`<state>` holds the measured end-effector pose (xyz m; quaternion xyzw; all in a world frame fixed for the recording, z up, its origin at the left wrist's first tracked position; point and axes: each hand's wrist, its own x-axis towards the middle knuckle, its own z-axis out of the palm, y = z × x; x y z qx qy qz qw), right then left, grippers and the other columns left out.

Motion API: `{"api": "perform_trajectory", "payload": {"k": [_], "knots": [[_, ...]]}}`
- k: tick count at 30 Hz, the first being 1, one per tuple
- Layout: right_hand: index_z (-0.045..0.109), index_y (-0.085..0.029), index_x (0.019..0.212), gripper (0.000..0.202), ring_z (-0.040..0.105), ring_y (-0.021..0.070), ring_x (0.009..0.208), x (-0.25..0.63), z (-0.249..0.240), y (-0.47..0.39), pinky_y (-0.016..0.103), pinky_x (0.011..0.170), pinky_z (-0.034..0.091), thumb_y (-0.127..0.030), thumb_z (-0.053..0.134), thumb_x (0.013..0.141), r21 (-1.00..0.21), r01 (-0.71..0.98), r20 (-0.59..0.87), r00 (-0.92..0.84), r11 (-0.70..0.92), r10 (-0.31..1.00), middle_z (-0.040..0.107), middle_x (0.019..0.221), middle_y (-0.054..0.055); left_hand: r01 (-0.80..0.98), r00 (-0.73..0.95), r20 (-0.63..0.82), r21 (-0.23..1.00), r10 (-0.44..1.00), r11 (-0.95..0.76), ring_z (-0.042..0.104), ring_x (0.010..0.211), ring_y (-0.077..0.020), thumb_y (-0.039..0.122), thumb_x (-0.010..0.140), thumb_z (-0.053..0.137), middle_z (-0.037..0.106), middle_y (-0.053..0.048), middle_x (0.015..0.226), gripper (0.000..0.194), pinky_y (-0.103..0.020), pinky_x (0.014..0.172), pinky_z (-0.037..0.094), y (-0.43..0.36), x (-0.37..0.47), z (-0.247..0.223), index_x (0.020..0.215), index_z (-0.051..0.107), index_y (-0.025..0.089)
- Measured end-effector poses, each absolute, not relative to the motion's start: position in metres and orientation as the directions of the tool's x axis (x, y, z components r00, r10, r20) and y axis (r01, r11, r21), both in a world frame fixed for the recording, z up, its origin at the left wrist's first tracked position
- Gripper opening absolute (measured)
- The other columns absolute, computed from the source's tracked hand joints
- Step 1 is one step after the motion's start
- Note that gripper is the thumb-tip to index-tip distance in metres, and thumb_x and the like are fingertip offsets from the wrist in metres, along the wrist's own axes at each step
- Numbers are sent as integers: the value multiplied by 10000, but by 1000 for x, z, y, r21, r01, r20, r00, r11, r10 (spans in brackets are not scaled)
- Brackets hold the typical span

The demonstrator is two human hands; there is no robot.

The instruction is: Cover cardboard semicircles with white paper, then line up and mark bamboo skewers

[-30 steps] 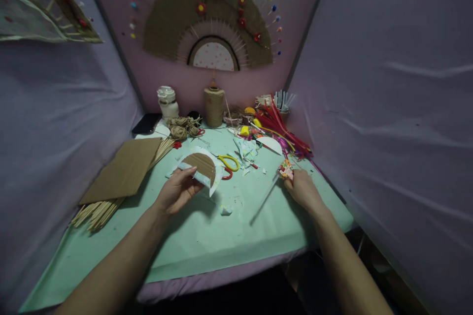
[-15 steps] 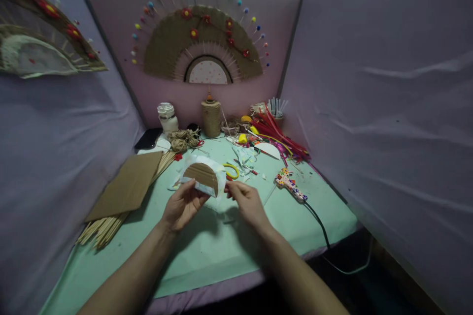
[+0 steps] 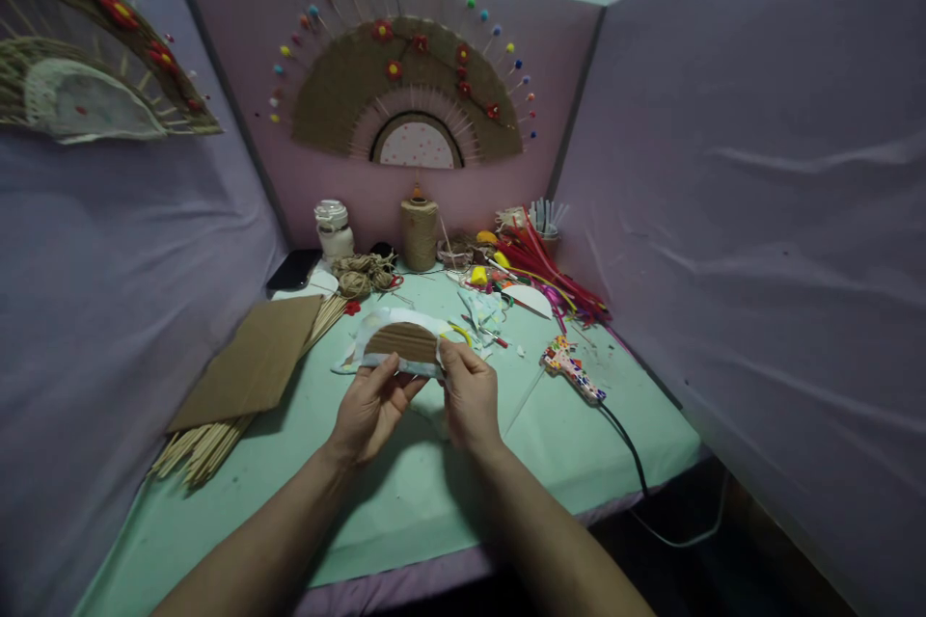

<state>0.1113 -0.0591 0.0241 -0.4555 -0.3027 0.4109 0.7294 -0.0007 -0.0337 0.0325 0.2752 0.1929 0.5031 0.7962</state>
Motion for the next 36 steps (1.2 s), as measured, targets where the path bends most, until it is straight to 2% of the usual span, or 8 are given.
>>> {"api": "perform_trajectory", "payload": {"k": [4,8,13,17,21,28,32,36], "knots": [[656,-161,671,317,477,122,642,110,20,-58,249,604,416,-463,686,765,-945,-131,173,579,300,797,549,662,-10,-707,385,-11,640,923,302,674,976,-164,213,776,718,721,4,1001,266,-359,910,537,-39,3,30,1018,610,232],[698,-175,703,279,529,155,744,113,19,-58,275,682,433,-452,735,720,-943,-65,219,616,326,757,613,759,16,-724,361,-14,626,932,290,687,930,-156,199,772,720,728,-13,988,268,-341,884,549,-40,4,29,1015,608,211],[757,-196,902,465,562,176,738,128,15,-60,304,662,444,-620,621,769,-908,-284,173,415,308,893,674,821,62,-755,370,-99,548,924,361,700,888,-174,137,808,651,729,-39,965,288,-356,835,577,-32,2,33,1082,590,199],[757,-194,794,385,466,110,565,129,8,-59,252,541,369,-564,716,696,-874,-425,54,399,236,915,622,662,10,-763,393,-163,491,905,420,708,856,-167,99,840,589,731,-58,935,283,-308,805,584,-27,2,33,1113,585,172],[740,-176,746,307,406,88,538,119,3,-56,238,516,328,-471,770,667,-876,-422,22,445,231,895,589,648,-8,-778,343,-169,501,924,381,703,867,-148,90,828,609,730,-51,953,287,-269,796,578,-28,4,28,1100,589,179],[659,-161,655,308,358,90,501,114,0,-57,243,490,283,-450,741,719,-930,-233,109,565,285,818,453,505,-53,-756,273,-76,600,959,262,693,876,-150,154,755,723,724,-45,973,297,-261,785,573,-38,10,24,1029,617,190],[652,-162,658,374,384,98,502,115,4,-59,246,490,298,-523,712,729,-948,-200,103,541,247,835,468,509,-43,-759,265,-87,596,960,263,691,845,-141,147,763,711,726,-47,946,256,-256,776,578,-35,10,25,1003,626,178],[692,-146,708,578,467,127,556,124,5,-60,261,517,348,-701,543,771,-901,-385,54,355,199,933,568,593,24,-769,292,-174,542,941,339,692,851,-143,102,819,626,724,-61,924,199,-268,791,582,-27,7,24,1012,630,148]]}}
